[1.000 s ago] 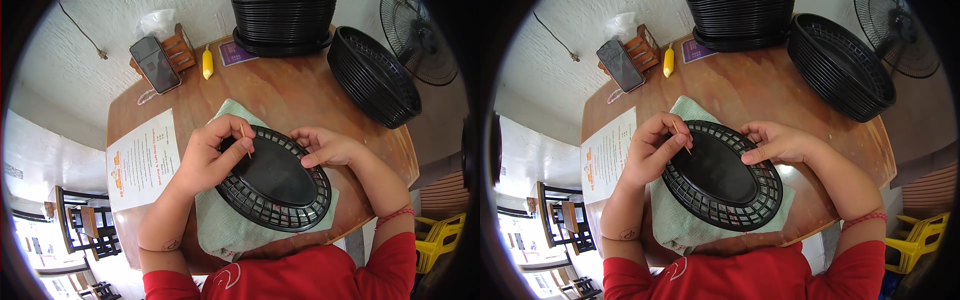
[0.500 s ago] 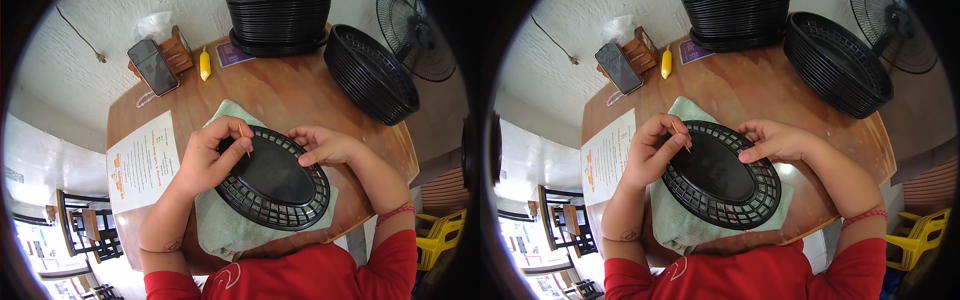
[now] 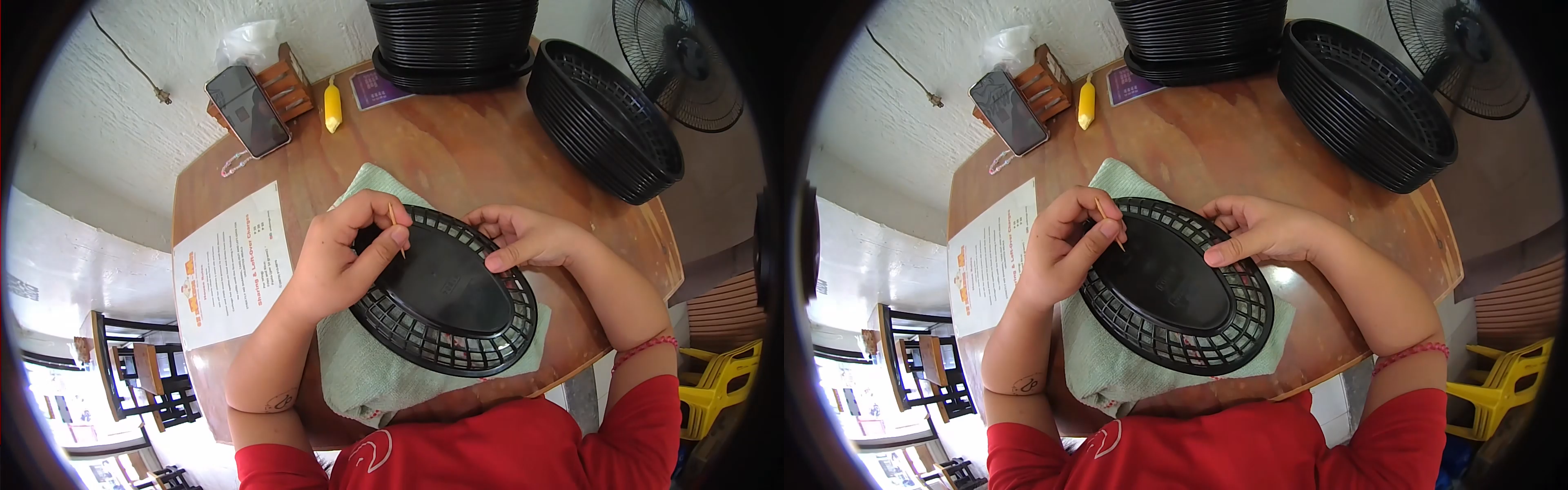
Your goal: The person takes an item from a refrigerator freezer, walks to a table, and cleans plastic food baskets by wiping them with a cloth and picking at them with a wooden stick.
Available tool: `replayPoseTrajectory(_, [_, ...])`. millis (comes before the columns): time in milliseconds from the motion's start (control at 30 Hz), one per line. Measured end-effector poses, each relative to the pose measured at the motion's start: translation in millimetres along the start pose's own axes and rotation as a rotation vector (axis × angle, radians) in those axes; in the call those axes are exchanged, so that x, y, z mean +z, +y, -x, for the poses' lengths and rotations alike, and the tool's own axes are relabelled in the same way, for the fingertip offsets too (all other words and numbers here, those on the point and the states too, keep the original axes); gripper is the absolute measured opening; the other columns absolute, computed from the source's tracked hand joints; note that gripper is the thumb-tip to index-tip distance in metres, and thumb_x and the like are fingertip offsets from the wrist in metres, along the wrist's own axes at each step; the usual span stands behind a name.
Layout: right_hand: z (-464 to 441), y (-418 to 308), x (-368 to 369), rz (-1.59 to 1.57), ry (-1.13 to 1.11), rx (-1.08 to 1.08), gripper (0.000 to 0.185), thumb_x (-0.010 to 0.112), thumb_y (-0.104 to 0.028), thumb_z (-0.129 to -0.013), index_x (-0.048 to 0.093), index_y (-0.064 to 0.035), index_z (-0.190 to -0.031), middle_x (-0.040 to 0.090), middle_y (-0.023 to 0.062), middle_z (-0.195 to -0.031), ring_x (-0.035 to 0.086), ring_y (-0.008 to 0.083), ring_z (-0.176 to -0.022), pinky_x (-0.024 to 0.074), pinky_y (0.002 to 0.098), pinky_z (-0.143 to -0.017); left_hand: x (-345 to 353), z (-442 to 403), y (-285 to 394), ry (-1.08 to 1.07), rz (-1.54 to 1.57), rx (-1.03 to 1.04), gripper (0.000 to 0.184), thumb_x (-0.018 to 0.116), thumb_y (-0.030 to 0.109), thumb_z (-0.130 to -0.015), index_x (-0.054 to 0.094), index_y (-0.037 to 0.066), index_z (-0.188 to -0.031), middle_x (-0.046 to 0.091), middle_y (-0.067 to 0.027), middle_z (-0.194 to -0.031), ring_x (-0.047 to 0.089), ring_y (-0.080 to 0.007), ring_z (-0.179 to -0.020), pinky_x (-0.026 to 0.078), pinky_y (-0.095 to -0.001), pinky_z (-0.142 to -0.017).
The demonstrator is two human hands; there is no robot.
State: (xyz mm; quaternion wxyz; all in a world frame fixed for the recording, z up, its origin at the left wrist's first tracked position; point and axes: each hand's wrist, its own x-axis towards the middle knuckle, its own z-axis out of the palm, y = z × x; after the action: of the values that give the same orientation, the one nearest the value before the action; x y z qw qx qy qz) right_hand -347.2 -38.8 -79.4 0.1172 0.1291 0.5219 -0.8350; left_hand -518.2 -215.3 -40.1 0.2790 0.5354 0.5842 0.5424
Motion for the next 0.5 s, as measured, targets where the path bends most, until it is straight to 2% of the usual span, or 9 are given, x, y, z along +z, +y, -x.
replayPoseTrajectory(300, [0.2, 0.6, -0.2, 0.012, 0.008, 0.004, 0.062, 0.068, -0.004, -0.065, 0.036, 0.0039, -0.117, 0.053, 0.0121, -0.095, 0.054, 0.0137, -0.077, 0.0445, 0.0196, -0.067, -1.9, 1.1, 5.2, -0.024, -0.038, -0.052, 0.008, 0.053, -0.002, -0.076, 0.054, 0.003, -0.082, 0.054, -0.0011, -0.066, 0.048, -0.0082, -0.059, 0.038, -0.0178, -0.056])
replayPoseTrajectory(500, [0.6, 0.2, 1.1, 0.013, 0.009, 0.000, 0.059, 0.068, -0.006, -0.067, 0.037, 0.0043, -0.116, 0.054, 0.0114, -0.093, 0.054, 0.0129, -0.075, 0.0443, 0.0189, -0.064, -1.5, 0.7, 5.4, -0.059, -0.066, -0.075, 0.011, 0.050, -0.006, -0.078, 0.051, 0.001, -0.088, 0.054, -0.0052, -0.075, 0.051, -0.0103, -0.065, 0.040, -0.0177, -0.063])
